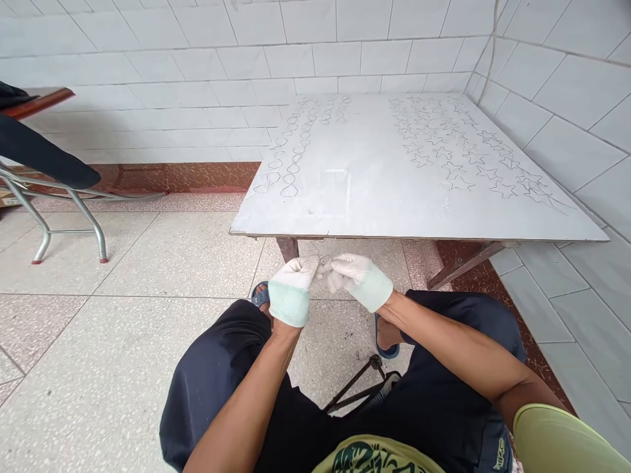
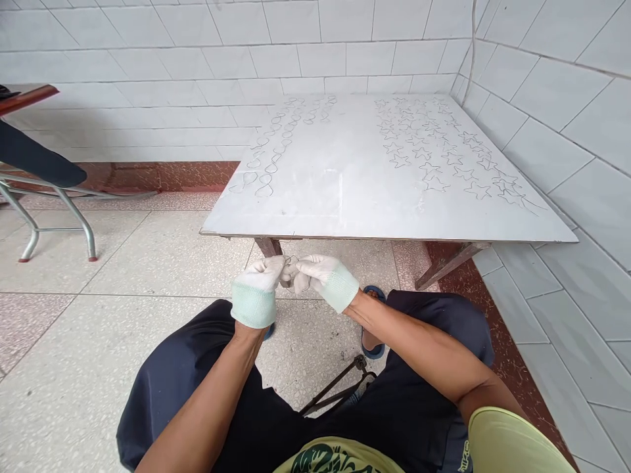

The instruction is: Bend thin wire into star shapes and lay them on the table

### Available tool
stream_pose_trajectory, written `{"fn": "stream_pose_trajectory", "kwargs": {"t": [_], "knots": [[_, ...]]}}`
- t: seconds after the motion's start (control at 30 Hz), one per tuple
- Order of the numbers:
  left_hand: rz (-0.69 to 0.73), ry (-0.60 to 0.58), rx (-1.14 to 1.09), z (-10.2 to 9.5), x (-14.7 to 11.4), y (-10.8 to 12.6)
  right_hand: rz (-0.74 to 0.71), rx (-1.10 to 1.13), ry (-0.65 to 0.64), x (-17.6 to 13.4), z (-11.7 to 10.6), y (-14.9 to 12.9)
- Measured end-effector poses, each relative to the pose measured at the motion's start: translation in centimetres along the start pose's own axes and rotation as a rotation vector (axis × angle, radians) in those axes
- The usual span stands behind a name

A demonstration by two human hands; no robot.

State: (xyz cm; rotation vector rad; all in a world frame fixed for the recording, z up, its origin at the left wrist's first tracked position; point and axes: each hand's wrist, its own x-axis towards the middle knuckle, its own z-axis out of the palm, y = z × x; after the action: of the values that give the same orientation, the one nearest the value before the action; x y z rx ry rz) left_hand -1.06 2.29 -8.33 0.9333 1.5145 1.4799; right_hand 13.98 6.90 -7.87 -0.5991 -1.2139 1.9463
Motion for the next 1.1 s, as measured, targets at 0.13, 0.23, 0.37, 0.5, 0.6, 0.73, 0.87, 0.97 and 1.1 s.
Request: {"fn": "stream_pose_trajectory", "kwargs": {"t": [0.13, 0.23, 0.37, 0.5, 0.6, 0.73, 0.87, 0.97, 1.1], "knots": [[0.009, 0.035, 0.007, 0.3, -0.2, 0.1, -0.024, 0.026, 0.049, -0.1, 0.5, 0.3], [0.011, 0.04, 0.009, 0.6, -0.4, 0.2, -0.029, 0.043, 0.057, -0.1, 0.9, 0.3], [0.008, 0.041, 0.004, 0.7, -0.6, 0.2, -0.034, 0.038, 0.034, 0.0, 1.1, 0.1], [0.011, 0.058, 0.027, 0.8, -0.8, 0.6, -0.049, 0.026, -0.002, 0.0, 1.0, 0.0], [0.013, 0.056, 0.024, 0.7, -0.7, 1.0, -0.031, 0.038, 0.004, 0.0, 0.8, 0.1], [0.009, 0.054, 0.014, 0.3, -0.3, 1.3, -0.014, 0.062, 0.045, 0.0, 0.4, 0.6], [0.017, 0.011, -0.039, 0.0, 0.0, 1.6, -0.013, 0.034, 0.078, 0.1, 0.1, 1.3], [0.018, 0.003, -0.04, -0.1, 0.0, 1.6, 0.006, 0.014, 0.045, 0.3, -0.1, 1.7], [0.011, -0.022, -0.056, -0.2, 0.0, 1.1, 0.008, 0.001, 0.009, 0.2, 0.1, 1.5]]}}
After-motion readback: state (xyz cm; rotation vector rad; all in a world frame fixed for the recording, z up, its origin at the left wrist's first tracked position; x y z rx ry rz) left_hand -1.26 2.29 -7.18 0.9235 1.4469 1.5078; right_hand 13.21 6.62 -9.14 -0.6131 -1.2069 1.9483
